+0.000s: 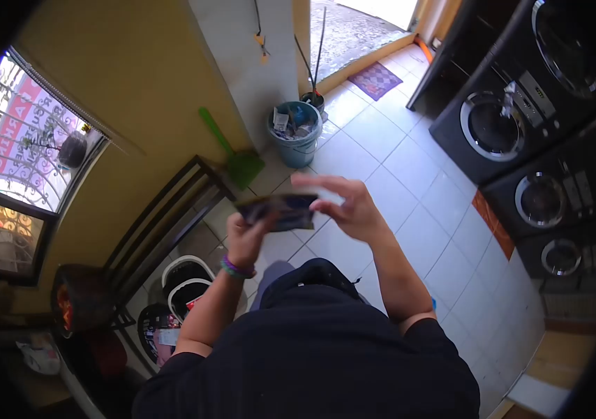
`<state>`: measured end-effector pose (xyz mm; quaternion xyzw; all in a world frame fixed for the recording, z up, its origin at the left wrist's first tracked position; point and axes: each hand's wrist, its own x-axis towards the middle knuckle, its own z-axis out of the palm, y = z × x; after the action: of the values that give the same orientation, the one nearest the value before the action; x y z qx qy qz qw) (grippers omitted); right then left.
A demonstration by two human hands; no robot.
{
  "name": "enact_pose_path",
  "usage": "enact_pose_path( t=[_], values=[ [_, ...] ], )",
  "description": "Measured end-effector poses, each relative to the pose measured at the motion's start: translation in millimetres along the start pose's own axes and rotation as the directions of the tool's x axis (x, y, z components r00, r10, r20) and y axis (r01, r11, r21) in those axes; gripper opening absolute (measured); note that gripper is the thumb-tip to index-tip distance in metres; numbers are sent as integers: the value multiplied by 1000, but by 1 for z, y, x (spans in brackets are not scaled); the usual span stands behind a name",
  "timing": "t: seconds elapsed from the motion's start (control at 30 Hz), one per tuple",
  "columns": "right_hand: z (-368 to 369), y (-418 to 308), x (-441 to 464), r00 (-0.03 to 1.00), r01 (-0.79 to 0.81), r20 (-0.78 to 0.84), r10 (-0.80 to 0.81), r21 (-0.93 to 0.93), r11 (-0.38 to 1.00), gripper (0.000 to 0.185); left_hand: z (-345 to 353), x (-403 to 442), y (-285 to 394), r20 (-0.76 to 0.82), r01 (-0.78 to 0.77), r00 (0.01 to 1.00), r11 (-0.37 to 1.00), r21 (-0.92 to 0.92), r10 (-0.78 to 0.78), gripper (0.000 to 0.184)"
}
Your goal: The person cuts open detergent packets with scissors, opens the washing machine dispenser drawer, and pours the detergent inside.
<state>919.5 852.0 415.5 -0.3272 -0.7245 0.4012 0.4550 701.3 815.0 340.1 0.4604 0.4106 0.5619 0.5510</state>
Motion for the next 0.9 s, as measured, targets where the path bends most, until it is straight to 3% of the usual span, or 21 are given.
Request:
enact_pose_path(
  t=[0.03, 0.1, 0.17, 0.27, 0.33, 0.43, 0.47, 0.5, 0.6, 0.73, 0.83, 0.9],
  values=[
    [-2, 21, 30, 996, -21, -83, 32, 131, 991, 28, -12, 23, -4, -101, 7, 995, 1000, 11, -6, 14],
    [-1, 85, 92, 965, -23, -232, 122, 389, 921, 30, -28, 69, 3, -291, -172, 951, 959, -226, 102, 11],
    [2, 158, 152, 923, -193, -243, 298, 379, 905, 27, -64, 113, 0, -429, -243, 899, 915, -321, 89, 19],
    [18, 268, 241, 833, -337, -261, 488, 462, 821, 24, -108, 175, 4, -452, -304, 881, 896, -323, 136, 27],
    [30, 338, 298, 751, -388, -290, 593, 534, 752, 21, -134, 223, 0, -491, -263, 867, 916, -302, 87, 26],
    [45, 464, 369, 644, -386, -442, 625, 517, 764, 21, -173, 289, -10, -479, -185, 877, 937, -295, 22, 20],
    [45, 491, 389, 586, -453, -485, 649, 467, 759, 23, -180, 302, -7, -468, -158, 884, 953, -257, 21, 19],
    [42, 510, 412, 608, -533, -565, 558, 231, 814, 25, -189, 320, -6, -451, -132, 892, 967, -218, 21, 18],
    [43, 540, 478, 581, -664, -652, 486, -35, 747, 37, -216, 351, -21, -508, -113, 861, 977, -182, 6, 18],
    [59, 579, 530, 467, -663, -765, 444, 29, 748, 30, -236, 371, -34, -532, -40, 845, 985, -168, -57, 16],
    [66, 592, 541, 505, -719, -783, 364, -149, 679, 30, -239, 383, -34, -574, 20, 810, 983, -182, -123, 16],
    [61, 588, 534, 611, -705, -760, 222, -395, 589, 30, -231, 397, -37, -589, -1, 797, 976, -219, -131, 19]
  ],
)
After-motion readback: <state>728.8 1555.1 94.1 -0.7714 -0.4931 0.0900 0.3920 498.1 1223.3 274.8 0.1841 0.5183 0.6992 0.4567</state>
